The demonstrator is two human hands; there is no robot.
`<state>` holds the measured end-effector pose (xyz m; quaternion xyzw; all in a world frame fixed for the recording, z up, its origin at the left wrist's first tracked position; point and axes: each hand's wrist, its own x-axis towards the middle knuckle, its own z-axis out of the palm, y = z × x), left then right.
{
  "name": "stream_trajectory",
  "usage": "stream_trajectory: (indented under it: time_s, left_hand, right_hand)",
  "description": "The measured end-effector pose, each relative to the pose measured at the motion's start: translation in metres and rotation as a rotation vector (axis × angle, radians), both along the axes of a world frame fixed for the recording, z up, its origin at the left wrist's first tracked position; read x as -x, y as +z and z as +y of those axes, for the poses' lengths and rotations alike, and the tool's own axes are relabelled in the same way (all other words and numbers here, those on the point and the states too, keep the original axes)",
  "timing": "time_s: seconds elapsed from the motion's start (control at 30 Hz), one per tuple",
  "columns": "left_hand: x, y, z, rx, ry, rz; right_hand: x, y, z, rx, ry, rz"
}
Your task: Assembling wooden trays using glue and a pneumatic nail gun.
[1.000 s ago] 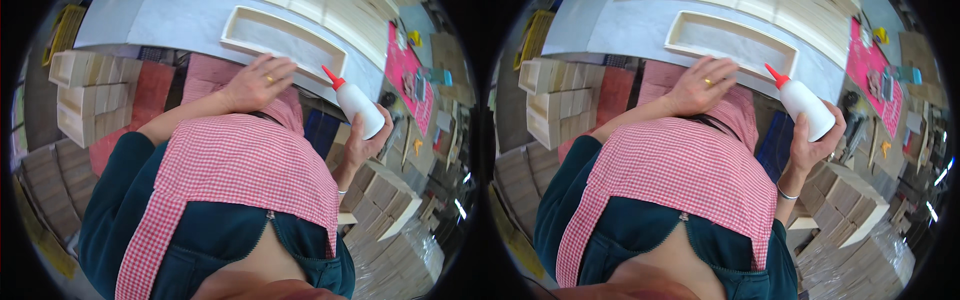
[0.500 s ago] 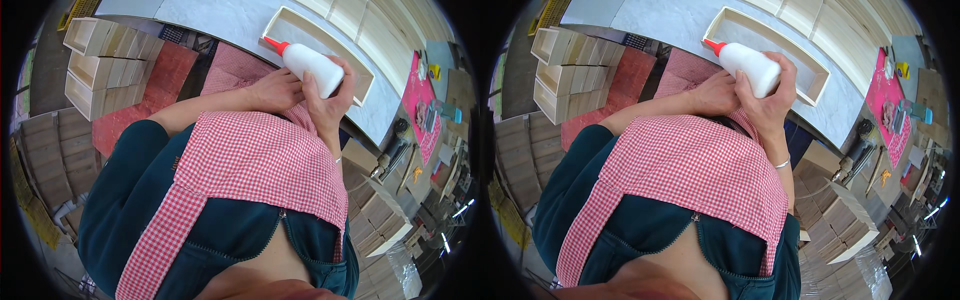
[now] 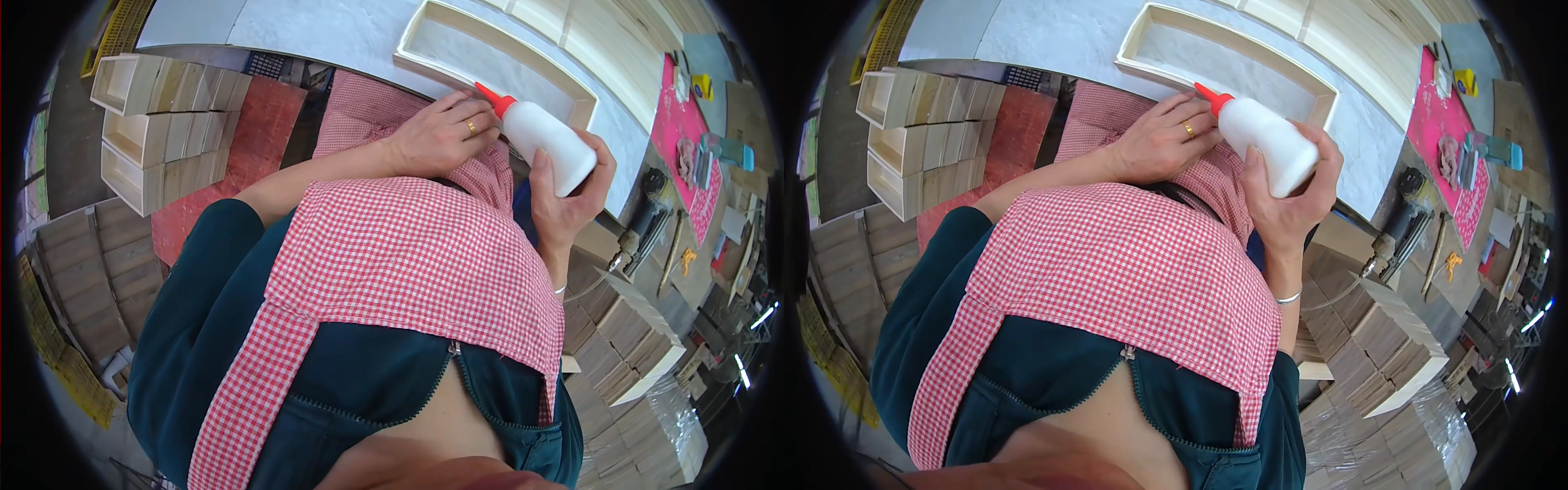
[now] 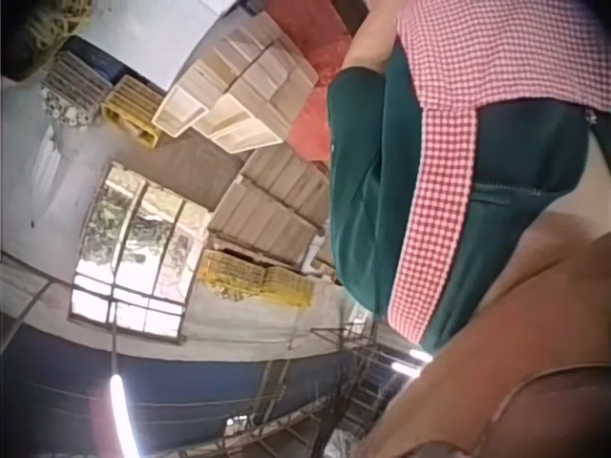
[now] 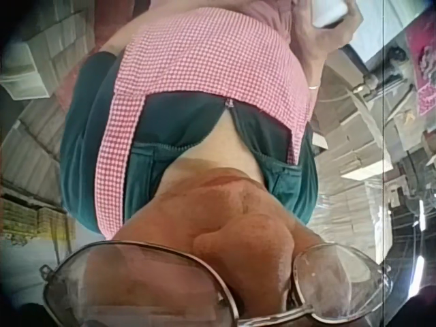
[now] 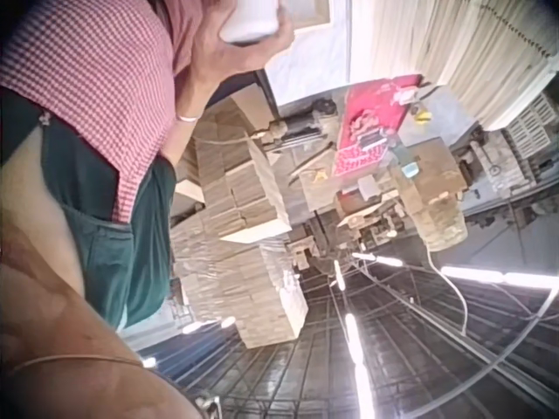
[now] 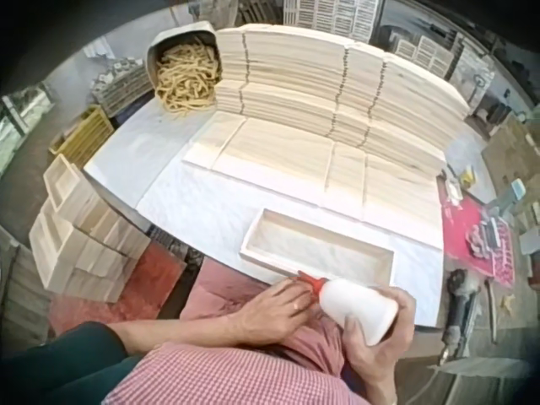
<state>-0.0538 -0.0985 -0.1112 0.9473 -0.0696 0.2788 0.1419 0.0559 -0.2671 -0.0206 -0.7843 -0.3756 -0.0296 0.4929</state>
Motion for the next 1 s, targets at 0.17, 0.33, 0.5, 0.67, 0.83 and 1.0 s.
stream_trajectory:
  time_s: [0.17,0.33,0.5,0.67,0.83,1.0]
  left_hand:
    - [0.000,0.004,-0.001,0.034,-0.012,0.013]
    - [0.001,0.009,-0.001,0.011,-0.038,0.047]
    - [0.000,0.008,-0.002,0.009,-0.053,0.060]
    - [-0.002,0.006,-0.004,0.041,-0.068,0.073]
    - [-0.003,0.007,-0.004,0.045,-0.074,0.081]
    - [-0.002,0.008,-0.005,0.045,-0.088,0.093]
  right_hand:
    - [-0.003,0.003,-0.026,0.021,-0.093,-0.007]
    - [-0.007,0.007,-0.051,0.039,-0.187,0.009]
    - [-0.011,0.011,-0.074,0.088,-0.282,-0.017]
    - [-0.017,0.009,-0.095,0.049,-0.363,-0.031]
    - [-0.019,0.011,-0.106,0.066,-0.399,-0.056]
    - [-0.019,0.014,-0.108,0.080,-0.416,-0.047]
